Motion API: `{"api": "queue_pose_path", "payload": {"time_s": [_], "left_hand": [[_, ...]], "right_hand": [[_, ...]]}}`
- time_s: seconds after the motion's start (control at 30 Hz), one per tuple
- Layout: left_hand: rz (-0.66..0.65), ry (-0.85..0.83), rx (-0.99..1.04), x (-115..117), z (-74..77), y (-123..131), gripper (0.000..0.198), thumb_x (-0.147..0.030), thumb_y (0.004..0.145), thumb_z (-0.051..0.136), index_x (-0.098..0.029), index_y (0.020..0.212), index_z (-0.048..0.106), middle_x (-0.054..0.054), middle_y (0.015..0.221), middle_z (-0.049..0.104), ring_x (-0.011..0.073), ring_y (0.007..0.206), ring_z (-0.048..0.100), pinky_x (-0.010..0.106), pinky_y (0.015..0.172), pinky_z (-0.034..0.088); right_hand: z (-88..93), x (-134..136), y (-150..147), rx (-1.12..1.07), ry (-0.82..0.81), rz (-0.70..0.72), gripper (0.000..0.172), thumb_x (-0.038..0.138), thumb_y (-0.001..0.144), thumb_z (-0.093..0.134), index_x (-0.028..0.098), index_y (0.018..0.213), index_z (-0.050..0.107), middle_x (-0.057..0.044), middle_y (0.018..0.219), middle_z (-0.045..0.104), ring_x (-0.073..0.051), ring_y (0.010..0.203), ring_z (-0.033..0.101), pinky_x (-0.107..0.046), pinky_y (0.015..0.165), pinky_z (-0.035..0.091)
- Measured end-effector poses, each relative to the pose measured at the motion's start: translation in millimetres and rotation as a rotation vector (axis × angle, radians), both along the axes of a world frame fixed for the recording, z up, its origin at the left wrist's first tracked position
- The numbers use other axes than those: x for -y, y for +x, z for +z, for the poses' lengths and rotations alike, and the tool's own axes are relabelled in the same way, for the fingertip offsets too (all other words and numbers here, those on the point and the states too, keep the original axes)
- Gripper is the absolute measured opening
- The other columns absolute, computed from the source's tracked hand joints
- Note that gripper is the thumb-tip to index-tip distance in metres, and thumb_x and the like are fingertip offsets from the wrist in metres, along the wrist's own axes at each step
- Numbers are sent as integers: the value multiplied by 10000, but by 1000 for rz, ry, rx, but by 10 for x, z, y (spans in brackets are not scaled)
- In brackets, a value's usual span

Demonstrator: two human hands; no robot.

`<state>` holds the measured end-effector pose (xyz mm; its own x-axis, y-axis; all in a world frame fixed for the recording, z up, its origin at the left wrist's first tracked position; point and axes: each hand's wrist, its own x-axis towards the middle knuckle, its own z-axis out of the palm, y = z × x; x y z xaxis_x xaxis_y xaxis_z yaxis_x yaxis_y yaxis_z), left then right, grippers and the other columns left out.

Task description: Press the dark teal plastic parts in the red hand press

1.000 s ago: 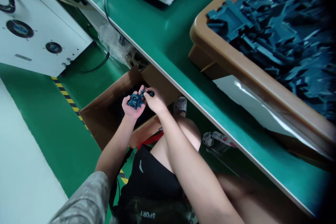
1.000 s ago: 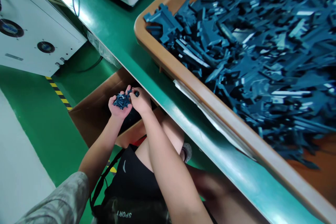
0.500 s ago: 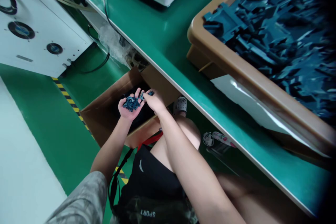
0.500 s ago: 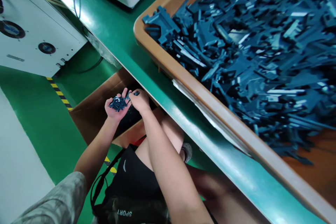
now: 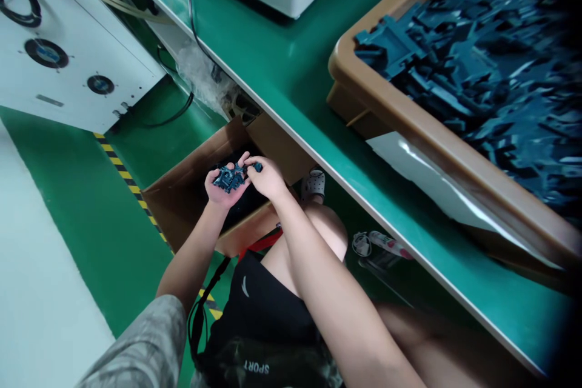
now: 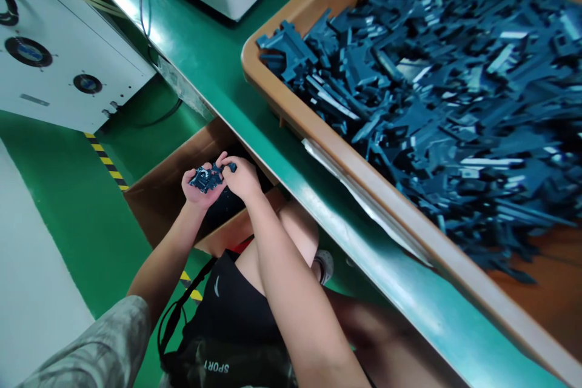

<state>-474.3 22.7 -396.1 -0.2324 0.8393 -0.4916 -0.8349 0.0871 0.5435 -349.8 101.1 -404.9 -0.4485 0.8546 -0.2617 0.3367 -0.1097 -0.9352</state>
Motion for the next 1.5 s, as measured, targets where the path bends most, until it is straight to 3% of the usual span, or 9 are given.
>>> {"api": "queue_pose_path", "payload": {"time_s": [0.23, 0.47, 0.57, 0.7, 0.77, 0.93, 1.17, 1.33, 1.5], "left_hand": [[-29, -4, 21, 36, -21, 18, 345, -534, 842, 530, -215, 785, 646, 100, 1475, 596, 355, 1289, 599, 520, 1067, 486], [-21, 55, -66, -13, 25, 8, 335, -552, 825, 545, -240, 781, 660, 115, 1365, 667, 356, 1415, 507, 564, 1132, 438], [16, 97, -53, -17, 82, -48, 314, -524, 829, 553, -233, 773, 658, 121, 1433, 627, 351, 1477, 437, 574, 1163, 398], [70, 92, -49, -7, 140, -119, 298, -516, 826, 565, -233, 765, 636, 110, 1488, 584, 361, 1496, 407, 592, 1170, 374], [77, 92, -52, -15, 151, -128, 284, -507, 821, 568, -234, 775, 630, 106, 1496, 577, 363, 1498, 404, 594, 1163, 379], [70, 110, -50, -68, 125, -50, 289, -507, 833, 563, -229, 784, 623, 91, 1526, 550, 370, 1503, 396, 585, 1162, 390], [35, 110, -135, -88, 49, 95, 372, -574, 867, 529, -224, 784, 624, 69, 1569, 509, 404, 1506, 382, 630, 1155, 399], [115, 86, -116, -100, 48, 105, 390, -598, 871, 537, -228, 786, 628, 51, 1585, 490, 405, 1532, 332, 637, 1162, 388], [104, 107, -80, -152, 153, 68, 390, -580, 896, 524, -222, 776, 623, 52, 1584, 491, 401, 1545, 306, 620, 1138, 417]], "right_hand": [[80, 27, 34, 183, 95, 128, 98, 242, 892, 652, 237, 943, 736, -38, 1013, 706, -191, 933, 661, -308, 884, 505], [132, -65, 52, 305, 4, -102, 159, 242, 937, 541, 212, 873, 683, -55, 911, 725, -198, 880, 676, -283, 800, 491], [96, -73, 48, 390, -48, -18, 164, 214, 900, 566, 205, 765, 658, -76, 823, 718, -216, 818, 674, -297, 754, 476], [88, -34, -3, 267, -136, 85, 191, 282, 865, 606, 216, 688, 631, -22, 702, 681, -184, 701, 641, -283, 698, 475], [90, -8, -37, 190, -144, 15, 80, 266, 833, 622, 218, 798, 676, -3, 783, 712, -169, 747, 654, -275, 741, 498], [56, 58, -95, -52, -144, -12, 258, 204, 823, 612, 222, 1054, 725, -9, 1067, 754, -155, 959, 685, -286, 912, 514], [94, 114, -46, 48, -189, 88, 195, 200, 725, 698, 229, 917, 717, 37, 891, 723, -148, 815, 645, -269, 767, 481], [124, 134, -35, 68, -158, 5, 130, 239, 727, 656, 243, 857, 654, 58, 826, 676, -140, 762, 597, -255, 704, 453], [88, 73, -48, -36, -192, -142, 211, 229, 709, 635, 238, 920, 649, 42, 921, 682, -145, 858, 623, -262, 798, 488]]}}
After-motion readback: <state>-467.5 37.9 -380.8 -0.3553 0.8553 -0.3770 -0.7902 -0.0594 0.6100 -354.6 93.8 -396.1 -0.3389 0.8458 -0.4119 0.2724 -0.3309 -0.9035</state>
